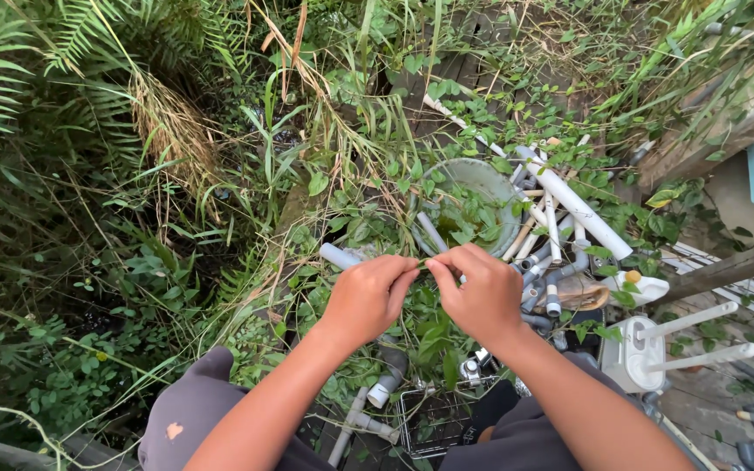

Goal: The person is picking leaves and small stems from a vine-like plant growing over a pile of PVC pipes and other debris, likely for collection.

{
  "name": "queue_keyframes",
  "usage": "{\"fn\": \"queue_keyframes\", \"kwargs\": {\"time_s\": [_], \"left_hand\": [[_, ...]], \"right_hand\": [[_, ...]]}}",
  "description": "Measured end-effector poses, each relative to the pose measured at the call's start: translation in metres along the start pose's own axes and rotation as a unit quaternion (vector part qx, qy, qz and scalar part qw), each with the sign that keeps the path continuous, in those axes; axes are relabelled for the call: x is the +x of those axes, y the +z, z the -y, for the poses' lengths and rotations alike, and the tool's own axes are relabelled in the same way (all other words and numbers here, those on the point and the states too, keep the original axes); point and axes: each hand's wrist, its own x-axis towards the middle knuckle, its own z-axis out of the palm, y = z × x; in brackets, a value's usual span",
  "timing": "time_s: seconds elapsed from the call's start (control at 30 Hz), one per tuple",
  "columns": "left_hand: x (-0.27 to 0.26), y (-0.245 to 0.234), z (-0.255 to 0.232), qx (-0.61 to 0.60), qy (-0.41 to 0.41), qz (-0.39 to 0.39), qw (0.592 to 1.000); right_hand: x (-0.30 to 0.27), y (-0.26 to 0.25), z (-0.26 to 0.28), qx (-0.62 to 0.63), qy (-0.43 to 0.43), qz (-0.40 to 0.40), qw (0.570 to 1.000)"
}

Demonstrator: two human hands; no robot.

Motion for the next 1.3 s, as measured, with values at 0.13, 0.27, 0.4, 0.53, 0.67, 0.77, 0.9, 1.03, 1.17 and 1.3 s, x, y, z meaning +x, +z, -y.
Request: {"fn": "queue_keyframes", "kwargs": {"time_s": [0.13,0.27,0.4,0.53,0.67,0.77,0.9,1.03,1.17,1.3], "left_hand": [[-0.001,0.004,-0.004,-0.036,-0.012,-0.006,0.999],[-0.001,-0.004,-0.007,-0.038,-0.027,0.010,0.999],[-0.002,-0.007,-0.001,0.012,-0.041,-0.030,0.999],[-0.001,-0.007,0.004,0.042,-0.033,-0.077,0.996],[-0.001,-0.005,-0.002,0.038,-0.013,-0.088,0.995],[-0.004,0.002,-0.005,0.003,-0.009,-0.084,0.996],[-0.008,0.017,-0.005,-0.016,0.021,-0.135,0.991],[-0.007,0.023,-0.008,-0.065,0.014,-0.157,0.985],[-0.006,0.028,-0.008,-0.115,-0.005,-0.159,0.981],[-0.006,0.028,-0.011,-0.143,-0.015,-0.157,0.977]], "right_hand": [[0.000,-0.001,0.003,0.004,-0.010,-0.013,1.000],[0.002,0.002,0.000,0.017,-0.021,0.007,1.000],[0.009,0.001,0.007,0.121,-0.019,0.029,0.992],[0.007,0.000,0.009,0.217,0.044,0.058,0.974],[0.009,-0.001,0.011,0.248,0.072,0.043,0.965],[0.008,-0.001,0.011,0.287,0.118,0.038,0.950],[0.003,0.005,0.006,0.344,0.199,0.057,0.916],[-0.001,0.011,-0.001,0.399,0.238,0.058,0.884],[-0.003,0.013,-0.001,0.410,0.254,0.057,0.874],[-0.003,0.018,-0.004,0.428,0.265,0.048,0.862]]}}
